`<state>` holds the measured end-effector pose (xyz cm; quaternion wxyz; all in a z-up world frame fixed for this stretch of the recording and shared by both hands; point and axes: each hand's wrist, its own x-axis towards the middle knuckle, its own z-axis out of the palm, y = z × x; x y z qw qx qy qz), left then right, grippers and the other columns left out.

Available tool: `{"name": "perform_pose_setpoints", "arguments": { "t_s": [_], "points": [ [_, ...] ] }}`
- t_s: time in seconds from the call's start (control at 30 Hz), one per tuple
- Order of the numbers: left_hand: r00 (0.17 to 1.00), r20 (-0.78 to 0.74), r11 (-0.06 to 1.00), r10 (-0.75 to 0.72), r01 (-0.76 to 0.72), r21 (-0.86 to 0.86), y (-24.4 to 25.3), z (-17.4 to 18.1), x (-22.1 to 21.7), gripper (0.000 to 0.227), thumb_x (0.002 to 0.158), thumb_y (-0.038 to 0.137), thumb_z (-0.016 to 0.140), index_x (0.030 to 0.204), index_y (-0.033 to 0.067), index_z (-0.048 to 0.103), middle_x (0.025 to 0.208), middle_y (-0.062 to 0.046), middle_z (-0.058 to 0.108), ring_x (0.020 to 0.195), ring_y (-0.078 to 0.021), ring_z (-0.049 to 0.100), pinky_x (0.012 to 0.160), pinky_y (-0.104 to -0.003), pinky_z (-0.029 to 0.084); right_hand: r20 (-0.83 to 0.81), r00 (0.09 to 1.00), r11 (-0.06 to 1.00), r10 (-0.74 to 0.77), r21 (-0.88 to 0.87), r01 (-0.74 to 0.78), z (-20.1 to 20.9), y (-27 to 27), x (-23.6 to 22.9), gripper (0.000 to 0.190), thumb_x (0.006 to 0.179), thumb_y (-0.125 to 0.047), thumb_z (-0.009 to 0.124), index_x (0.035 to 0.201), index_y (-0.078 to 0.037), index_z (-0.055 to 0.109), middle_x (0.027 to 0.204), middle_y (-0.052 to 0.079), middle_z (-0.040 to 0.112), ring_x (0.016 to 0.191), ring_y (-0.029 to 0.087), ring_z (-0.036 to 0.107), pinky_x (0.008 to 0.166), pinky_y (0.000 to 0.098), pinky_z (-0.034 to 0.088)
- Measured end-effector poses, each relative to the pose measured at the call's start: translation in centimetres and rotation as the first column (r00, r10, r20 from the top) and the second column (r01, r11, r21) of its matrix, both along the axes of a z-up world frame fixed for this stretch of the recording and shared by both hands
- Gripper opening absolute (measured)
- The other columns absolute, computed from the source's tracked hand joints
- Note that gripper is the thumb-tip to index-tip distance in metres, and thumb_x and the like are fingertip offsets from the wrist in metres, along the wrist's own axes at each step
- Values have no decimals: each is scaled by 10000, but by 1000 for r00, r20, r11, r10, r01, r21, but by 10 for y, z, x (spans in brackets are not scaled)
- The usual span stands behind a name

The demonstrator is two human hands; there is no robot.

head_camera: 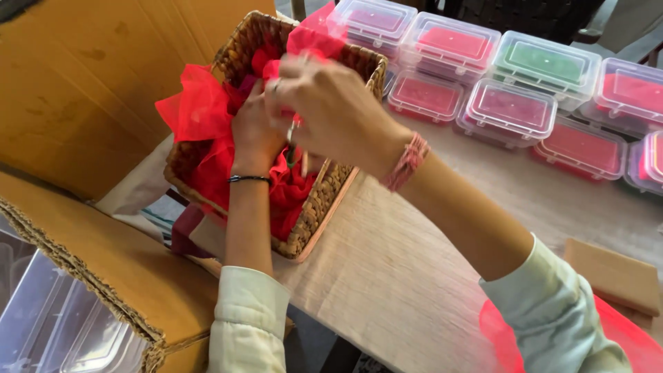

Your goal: The recorder is wrapping a small cardboard box with red fabric or mesh.

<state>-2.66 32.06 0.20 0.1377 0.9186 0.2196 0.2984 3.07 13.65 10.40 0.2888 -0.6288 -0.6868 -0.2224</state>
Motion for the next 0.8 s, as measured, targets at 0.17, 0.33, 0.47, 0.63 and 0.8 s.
{"name": "perform_pose_setpoints", "arguments": {
  "t_s": [0.17, 0.33, 0.47, 0.63, 0.8],
  "points": [
    [976, 131, 977, -175, 188, -98, 32, -20, 6, 380, 841, 243, 678, 1202, 121, 686, 1222, -181, 672, 1056, -421, 654, 821, -509, 549, -110, 975, 827, -191, -554, 99, -9, -3, -14, 126, 725, -191, 774, 848, -168, 760, 867, 46, 748, 855, 238, 706, 736, 424, 556],
    [985, 20, 853, -169, 157, -498, 64, -48, 20, 374, 986, 331, 583, 1141, 7, 686, 1068, -227, 698, 958, -307, 665, 839, -447, 523, -144, 950, 717, -277, -689, 104, -10, 12, -8, 260, 708, -148, 738, 944, -256, 759, 909, 54, 740, 913, 288, 692, 706, 451, 550],
    [928, 307, 552, -212, 373, -746, 111, -87, 34, 453, 1071, 382, 465, 1311, 22, 600, 1252, -90, 592, 1126, -155, 528, 1028, -326, 416, -108, 988, 885, -110, -463, 48, -33, 20, 6, 185, 644, -211, 829, 817, -192, 764, 894, 34, 709, 922, 264, 680, 714, 413, 558],
    [765, 585, 203, -271, 639, -742, 200, -185, 45, 507, 1090, 390, 437, 1505, 100, 462, 1454, 29, 484, 1306, -89, 454, 1143, -269, 345, -207, 974, 934, 90, -323, -155, -5, -7, 30, 180, 720, -317, 901, 782, -186, 792, 948, 44, 587, 934, 227, 610, 709, 420, 523],
    [963, 237, 192, -128, 259, -947, 149, -152, 35, 549, 1109, 339, 470, 1599, 92, 457, 1455, -148, 549, 1120, -270, 381, 894, -413, 236, -464, 847, 959, 259, 22, -281, -9, 1, 61, 195, 852, -38, 760, 1033, -94, 801, 985, -5, 771, 863, 111, 754, 759, 285, 642]
  ]
}}
